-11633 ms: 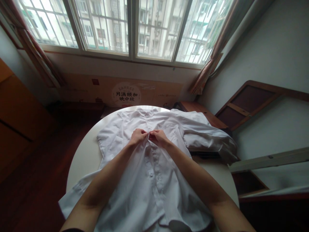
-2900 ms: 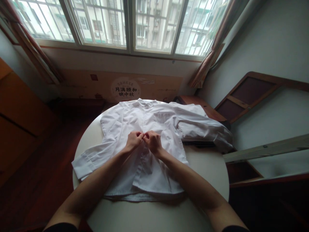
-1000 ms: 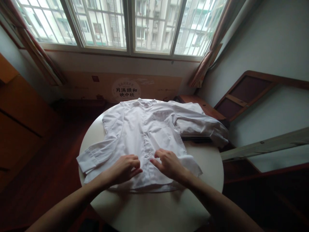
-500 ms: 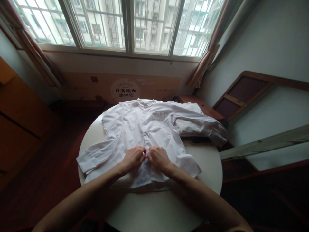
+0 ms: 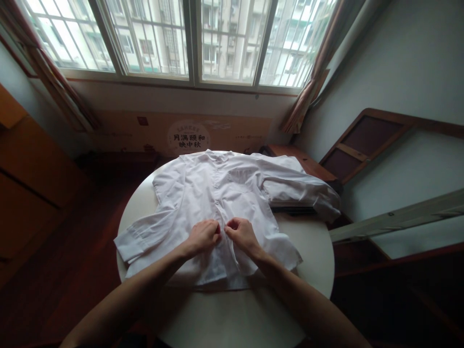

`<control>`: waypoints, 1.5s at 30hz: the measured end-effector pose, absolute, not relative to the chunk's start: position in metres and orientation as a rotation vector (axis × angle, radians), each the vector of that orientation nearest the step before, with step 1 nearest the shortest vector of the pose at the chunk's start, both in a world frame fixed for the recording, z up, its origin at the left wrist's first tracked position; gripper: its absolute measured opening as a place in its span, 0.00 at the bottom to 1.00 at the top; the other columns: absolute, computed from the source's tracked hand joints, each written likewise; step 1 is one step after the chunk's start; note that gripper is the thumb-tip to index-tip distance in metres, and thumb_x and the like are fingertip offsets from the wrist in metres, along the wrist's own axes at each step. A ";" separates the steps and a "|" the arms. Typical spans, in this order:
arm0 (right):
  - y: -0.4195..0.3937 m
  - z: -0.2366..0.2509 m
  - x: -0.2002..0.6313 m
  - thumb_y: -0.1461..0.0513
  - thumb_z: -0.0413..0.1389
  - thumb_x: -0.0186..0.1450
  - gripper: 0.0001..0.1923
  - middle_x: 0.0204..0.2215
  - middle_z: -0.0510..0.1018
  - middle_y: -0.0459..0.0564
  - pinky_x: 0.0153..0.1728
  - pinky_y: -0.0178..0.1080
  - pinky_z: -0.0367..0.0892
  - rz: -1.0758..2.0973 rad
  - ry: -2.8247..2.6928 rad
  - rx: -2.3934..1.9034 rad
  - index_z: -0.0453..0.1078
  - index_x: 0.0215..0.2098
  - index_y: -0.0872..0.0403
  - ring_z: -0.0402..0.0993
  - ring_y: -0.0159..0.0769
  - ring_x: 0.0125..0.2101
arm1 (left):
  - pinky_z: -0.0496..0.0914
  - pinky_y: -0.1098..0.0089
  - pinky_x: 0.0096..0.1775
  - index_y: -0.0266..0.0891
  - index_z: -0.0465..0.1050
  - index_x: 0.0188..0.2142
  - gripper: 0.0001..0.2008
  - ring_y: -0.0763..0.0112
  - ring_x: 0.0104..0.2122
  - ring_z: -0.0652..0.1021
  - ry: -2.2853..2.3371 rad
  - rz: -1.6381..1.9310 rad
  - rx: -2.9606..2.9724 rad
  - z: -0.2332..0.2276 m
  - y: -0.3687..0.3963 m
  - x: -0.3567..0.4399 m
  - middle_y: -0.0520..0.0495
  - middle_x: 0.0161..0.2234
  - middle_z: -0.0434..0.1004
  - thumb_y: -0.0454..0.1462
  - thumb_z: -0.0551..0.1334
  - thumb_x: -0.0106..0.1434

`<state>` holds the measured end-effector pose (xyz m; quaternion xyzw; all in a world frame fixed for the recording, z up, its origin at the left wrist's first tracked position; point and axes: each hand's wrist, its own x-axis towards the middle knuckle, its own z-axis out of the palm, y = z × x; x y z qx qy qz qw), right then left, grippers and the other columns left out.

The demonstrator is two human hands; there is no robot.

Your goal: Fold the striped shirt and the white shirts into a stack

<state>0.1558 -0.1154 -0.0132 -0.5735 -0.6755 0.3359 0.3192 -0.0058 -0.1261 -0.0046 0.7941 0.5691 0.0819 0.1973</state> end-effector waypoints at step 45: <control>-0.111 0.000 0.156 0.63 0.55 0.50 0.10 0.19 0.76 0.47 0.26 0.33 0.66 1.783 -1.264 -1.177 0.77 0.27 0.60 0.71 0.30 0.21 | 0.60 0.77 0.18 0.33 0.71 0.23 0.10 0.78 0.15 0.67 1.252 0.760 1.141 -0.003 -0.126 -0.009 0.53 0.15 0.68 0.40 0.63 0.50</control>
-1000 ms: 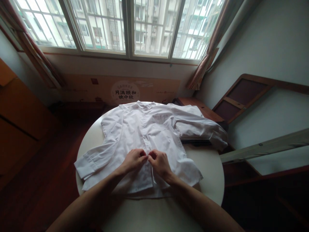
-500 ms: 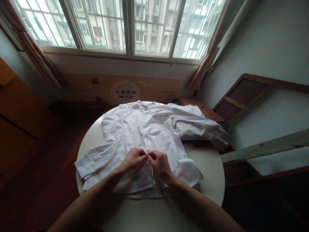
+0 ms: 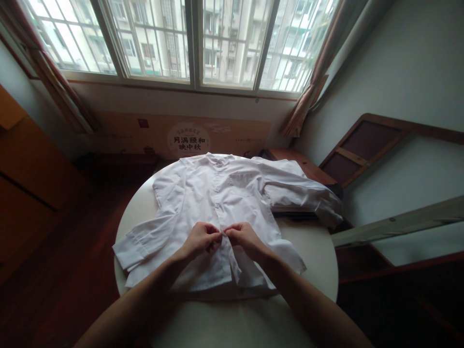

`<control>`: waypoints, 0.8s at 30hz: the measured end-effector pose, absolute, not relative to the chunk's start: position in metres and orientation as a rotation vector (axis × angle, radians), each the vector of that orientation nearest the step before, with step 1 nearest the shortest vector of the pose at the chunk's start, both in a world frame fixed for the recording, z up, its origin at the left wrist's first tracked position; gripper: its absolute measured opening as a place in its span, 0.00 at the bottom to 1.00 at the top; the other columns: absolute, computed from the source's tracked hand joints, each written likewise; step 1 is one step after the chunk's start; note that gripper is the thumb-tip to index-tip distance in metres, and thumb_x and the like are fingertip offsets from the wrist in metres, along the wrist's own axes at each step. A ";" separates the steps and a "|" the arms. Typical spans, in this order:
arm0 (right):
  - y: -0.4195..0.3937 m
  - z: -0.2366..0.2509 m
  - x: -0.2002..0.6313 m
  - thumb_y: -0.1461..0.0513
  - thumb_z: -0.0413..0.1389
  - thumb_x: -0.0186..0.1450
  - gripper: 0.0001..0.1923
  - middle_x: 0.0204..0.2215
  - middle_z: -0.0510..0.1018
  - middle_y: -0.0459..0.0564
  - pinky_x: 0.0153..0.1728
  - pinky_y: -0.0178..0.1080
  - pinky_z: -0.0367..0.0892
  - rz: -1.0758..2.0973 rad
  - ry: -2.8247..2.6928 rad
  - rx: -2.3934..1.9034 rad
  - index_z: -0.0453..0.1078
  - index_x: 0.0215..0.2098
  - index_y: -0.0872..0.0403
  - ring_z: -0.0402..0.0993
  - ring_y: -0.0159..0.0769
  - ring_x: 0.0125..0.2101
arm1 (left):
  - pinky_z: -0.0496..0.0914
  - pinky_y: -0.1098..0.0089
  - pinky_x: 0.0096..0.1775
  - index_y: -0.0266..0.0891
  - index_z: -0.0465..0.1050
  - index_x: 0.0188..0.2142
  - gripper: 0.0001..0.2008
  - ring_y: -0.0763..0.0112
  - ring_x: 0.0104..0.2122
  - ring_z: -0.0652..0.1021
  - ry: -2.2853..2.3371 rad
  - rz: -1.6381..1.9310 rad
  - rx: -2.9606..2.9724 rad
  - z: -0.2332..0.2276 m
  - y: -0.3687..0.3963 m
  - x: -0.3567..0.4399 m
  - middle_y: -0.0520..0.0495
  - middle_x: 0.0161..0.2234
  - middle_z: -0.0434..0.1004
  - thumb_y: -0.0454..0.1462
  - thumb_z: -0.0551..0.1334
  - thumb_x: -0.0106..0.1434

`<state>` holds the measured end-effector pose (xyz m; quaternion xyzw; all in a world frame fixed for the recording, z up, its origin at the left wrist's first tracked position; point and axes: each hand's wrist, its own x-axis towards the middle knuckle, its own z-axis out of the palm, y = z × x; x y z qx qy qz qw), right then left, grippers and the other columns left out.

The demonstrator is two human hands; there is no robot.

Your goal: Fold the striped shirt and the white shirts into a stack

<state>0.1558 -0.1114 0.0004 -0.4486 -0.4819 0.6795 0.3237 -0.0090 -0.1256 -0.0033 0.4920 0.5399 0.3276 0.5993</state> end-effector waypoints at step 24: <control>-0.138 -0.017 0.137 0.68 0.51 0.62 0.10 0.25 0.76 0.51 0.30 0.34 0.59 0.145 -2.256 -1.369 0.73 0.26 0.57 0.72 0.35 0.27 | 0.61 0.76 0.23 0.33 0.70 0.23 0.15 0.79 0.19 0.67 1.188 0.900 0.949 -0.025 -0.125 -0.005 0.53 0.18 0.68 0.45 0.65 0.49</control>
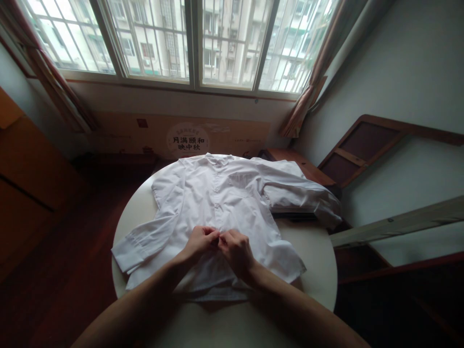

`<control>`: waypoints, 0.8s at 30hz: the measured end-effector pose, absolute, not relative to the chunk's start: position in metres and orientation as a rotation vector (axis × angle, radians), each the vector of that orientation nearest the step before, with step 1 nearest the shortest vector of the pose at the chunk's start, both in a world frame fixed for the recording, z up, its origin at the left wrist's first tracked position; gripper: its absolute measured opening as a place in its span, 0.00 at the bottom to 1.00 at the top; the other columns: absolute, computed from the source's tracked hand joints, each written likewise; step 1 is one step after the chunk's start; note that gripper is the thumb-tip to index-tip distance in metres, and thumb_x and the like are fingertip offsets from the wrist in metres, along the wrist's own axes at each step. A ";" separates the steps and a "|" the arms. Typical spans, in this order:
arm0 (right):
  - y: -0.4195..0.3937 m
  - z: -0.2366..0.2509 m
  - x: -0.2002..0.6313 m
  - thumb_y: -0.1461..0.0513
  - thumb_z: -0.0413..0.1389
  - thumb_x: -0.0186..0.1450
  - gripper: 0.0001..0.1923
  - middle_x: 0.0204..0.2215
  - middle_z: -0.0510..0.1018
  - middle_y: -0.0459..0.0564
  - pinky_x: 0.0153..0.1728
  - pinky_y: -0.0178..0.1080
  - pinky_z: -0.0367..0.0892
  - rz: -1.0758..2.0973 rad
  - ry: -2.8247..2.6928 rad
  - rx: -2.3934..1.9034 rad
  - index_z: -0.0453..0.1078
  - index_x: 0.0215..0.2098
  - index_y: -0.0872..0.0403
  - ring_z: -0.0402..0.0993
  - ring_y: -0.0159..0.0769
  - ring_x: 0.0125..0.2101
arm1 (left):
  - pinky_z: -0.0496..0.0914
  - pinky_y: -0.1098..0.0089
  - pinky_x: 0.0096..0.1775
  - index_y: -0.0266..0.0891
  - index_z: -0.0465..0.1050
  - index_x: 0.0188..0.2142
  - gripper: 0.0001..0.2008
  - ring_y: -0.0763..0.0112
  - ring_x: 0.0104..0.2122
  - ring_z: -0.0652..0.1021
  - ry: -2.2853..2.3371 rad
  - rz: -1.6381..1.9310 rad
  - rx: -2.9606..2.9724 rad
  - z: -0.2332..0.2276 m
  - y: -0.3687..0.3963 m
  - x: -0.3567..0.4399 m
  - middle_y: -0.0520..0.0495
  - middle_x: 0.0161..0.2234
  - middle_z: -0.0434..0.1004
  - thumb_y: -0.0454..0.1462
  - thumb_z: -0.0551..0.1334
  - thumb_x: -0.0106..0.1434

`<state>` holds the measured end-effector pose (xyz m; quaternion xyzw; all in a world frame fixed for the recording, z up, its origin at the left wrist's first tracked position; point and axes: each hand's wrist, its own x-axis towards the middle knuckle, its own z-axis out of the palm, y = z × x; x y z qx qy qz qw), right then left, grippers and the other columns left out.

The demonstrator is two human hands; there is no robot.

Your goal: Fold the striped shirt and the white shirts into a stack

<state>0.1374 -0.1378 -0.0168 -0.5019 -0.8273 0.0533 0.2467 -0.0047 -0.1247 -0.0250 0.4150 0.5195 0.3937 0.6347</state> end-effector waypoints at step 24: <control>-0.131 0.014 0.140 0.67 0.47 0.63 0.10 0.28 0.75 0.50 0.32 0.34 0.58 0.280 -2.377 -1.392 0.69 0.29 0.56 0.70 0.34 0.29 | 0.59 0.73 0.29 0.39 0.63 0.24 0.10 0.73 0.23 0.70 1.448 0.881 1.732 -0.010 -0.137 -0.003 0.53 0.20 0.68 0.35 0.52 0.62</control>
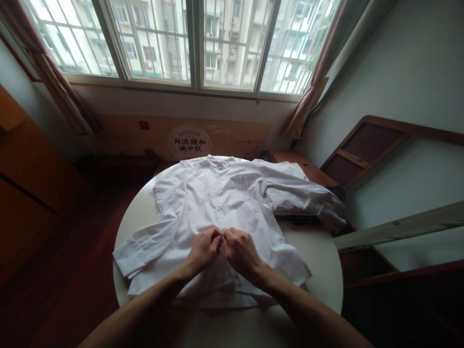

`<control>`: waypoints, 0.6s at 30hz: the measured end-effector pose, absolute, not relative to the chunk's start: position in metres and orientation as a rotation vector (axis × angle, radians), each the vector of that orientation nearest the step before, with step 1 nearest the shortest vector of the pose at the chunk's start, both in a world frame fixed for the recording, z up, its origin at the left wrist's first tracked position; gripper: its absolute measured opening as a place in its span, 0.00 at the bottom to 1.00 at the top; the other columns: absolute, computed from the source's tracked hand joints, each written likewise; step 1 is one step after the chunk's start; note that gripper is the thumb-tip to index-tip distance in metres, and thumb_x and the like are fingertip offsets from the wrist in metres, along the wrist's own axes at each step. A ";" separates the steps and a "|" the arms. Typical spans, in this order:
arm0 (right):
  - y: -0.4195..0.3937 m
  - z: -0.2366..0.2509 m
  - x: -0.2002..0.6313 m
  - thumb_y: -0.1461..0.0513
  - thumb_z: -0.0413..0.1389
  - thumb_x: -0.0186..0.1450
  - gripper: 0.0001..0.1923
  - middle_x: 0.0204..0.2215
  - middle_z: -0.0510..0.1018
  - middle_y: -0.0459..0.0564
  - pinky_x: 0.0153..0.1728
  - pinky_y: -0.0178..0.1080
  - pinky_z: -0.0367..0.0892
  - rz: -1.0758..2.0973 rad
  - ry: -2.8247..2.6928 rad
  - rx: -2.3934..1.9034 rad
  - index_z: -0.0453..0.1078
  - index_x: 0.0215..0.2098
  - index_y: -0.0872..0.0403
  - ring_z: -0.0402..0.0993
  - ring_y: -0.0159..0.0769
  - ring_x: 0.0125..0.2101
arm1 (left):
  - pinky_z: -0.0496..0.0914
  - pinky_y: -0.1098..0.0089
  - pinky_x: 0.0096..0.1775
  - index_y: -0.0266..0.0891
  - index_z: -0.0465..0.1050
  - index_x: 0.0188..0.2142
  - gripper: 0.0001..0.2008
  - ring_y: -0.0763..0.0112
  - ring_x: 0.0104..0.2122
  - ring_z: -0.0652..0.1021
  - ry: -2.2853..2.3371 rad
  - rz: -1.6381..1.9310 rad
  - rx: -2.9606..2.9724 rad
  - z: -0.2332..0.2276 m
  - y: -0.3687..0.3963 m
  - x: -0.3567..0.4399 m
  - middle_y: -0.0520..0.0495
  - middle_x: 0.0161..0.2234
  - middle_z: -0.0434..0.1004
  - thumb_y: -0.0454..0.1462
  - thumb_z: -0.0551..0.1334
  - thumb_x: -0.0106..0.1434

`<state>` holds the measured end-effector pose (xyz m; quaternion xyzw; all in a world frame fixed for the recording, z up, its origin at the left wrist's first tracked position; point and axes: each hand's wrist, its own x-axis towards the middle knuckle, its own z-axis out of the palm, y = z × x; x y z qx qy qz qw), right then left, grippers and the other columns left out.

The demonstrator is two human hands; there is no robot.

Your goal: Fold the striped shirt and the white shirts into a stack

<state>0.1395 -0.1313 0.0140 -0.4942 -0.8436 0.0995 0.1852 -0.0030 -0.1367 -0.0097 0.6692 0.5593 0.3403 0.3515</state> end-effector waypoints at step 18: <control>-0.169 0.007 0.254 0.46 0.59 0.56 0.38 0.58 0.64 0.58 0.55 0.55 0.55 0.394 -2.910 -0.844 0.58 0.61 0.48 0.56 0.54 0.58 | 0.64 0.58 0.53 0.43 0.62 0.56 0.26 0.55 0.53 0.68 1.114 0.518 2.766 -0.007 -0.207 -0.062 0.42 0.54 0.69 0.47 0.60 0.60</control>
